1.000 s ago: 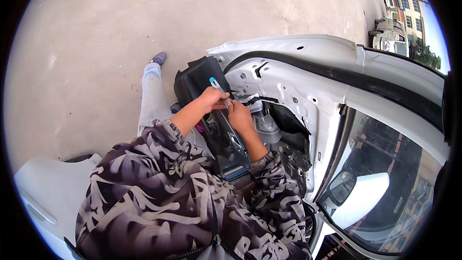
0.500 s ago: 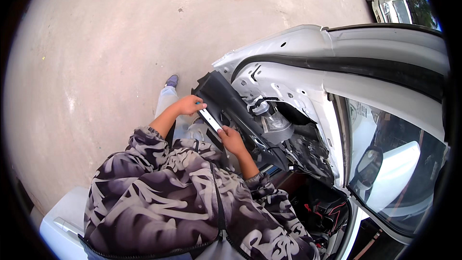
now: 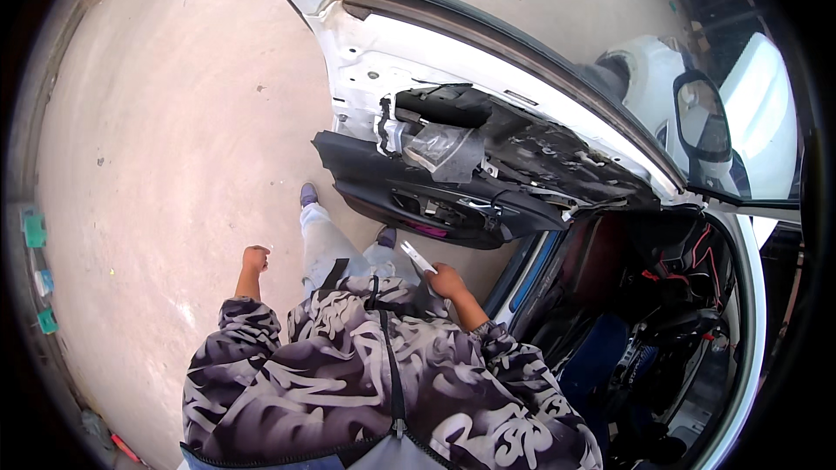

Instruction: The person uses a screwdriver to remove screws from the exterior door handle and interior trim of a white car door. They then detach the door panel and set it aside.

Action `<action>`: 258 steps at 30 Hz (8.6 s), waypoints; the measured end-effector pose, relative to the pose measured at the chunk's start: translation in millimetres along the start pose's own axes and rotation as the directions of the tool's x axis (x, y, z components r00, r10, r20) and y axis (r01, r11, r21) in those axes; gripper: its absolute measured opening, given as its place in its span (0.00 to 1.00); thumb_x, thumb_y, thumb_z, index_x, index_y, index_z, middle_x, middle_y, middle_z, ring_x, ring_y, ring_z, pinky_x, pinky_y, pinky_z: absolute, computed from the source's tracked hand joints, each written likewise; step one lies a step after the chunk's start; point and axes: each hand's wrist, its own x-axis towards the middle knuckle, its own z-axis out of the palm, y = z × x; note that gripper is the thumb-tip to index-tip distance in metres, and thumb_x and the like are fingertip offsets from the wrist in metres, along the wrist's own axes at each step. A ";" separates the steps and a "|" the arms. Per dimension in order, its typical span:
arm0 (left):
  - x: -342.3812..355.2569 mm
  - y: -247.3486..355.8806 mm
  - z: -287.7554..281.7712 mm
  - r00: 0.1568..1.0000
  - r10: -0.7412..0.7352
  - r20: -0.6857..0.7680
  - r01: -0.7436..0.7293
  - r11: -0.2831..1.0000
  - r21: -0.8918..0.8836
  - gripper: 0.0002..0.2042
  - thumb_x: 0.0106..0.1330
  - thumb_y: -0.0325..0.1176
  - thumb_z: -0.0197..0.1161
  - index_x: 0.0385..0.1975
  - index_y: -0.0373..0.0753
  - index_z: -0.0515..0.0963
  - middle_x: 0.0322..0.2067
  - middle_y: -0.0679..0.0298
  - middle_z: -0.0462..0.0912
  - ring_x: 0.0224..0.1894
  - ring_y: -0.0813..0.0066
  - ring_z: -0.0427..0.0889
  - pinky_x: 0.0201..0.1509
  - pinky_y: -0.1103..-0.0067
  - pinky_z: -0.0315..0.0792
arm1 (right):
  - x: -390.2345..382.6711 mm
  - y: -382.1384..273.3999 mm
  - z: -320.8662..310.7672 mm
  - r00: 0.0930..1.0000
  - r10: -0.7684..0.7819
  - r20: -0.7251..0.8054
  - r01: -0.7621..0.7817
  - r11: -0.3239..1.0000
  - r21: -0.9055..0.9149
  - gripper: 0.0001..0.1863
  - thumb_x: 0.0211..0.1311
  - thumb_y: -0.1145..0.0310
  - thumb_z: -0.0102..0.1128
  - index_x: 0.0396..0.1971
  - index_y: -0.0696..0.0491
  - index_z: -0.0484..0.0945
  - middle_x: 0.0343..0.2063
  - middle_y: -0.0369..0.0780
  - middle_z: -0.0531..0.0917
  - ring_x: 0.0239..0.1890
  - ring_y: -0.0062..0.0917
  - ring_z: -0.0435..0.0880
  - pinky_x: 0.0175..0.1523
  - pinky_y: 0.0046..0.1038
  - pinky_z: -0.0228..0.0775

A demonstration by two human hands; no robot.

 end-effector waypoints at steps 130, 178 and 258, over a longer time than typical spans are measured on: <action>-251.0 387.9 246.7 0.066 0.796 0.601 -0.589 0.518 -0.621 0.11 0.58 0.23 0.46 0.35 0.27 0.76 0.30 0.53 0.79 0.33 0.69 0.79 0.40 0.79 0.72 | 21.1 -189.5 -138.4 0.932 -0.168 -0.322 0.181 -0.555 0.812 0.07 0.54 0.75 0.46 0.33 0.57 0.71 0.24 0.39 0.75 0.11 0.13 0.59 0.15 0.16 0.49; -141.8 5.7 331.4 0.691 0.391 0.608 -0.722 0.326 0.611 0.11 0.54 0.38 0.60 0.27 0.36 0.77 0.28 0.50 0.81 0.32 0.54 0.80 0.38 0.69 0.73 | -120.7 345.2 -4.9 0.793 0.598 -0.112 0.313 -0.243 0.918 0.09 0.62 0.66 0.47 0.29 0.56 0.71 0.18 0.37 0.73 0.20 0.25 0.74 0.22 0.24 0.66; -241.5 -5.0 337.8 0.787 0.078 0.612 0.086 0.968 -0.235 0.12 0.59 0.21 0.55 0.44 0.29 0.71 0.33 0.61 0.77 0.37 0.72 0.77 0.43 0.80 0.73 | -205.5 565.8 -33.9 0.702 0.696 0.152 0.166 -0.367 0.915 0.09 0.60 0.68 0.51 0.37 0.54 0.74 0.28 0.38 0.81 0.27 0.24 0.79 0.28 0.22 0.73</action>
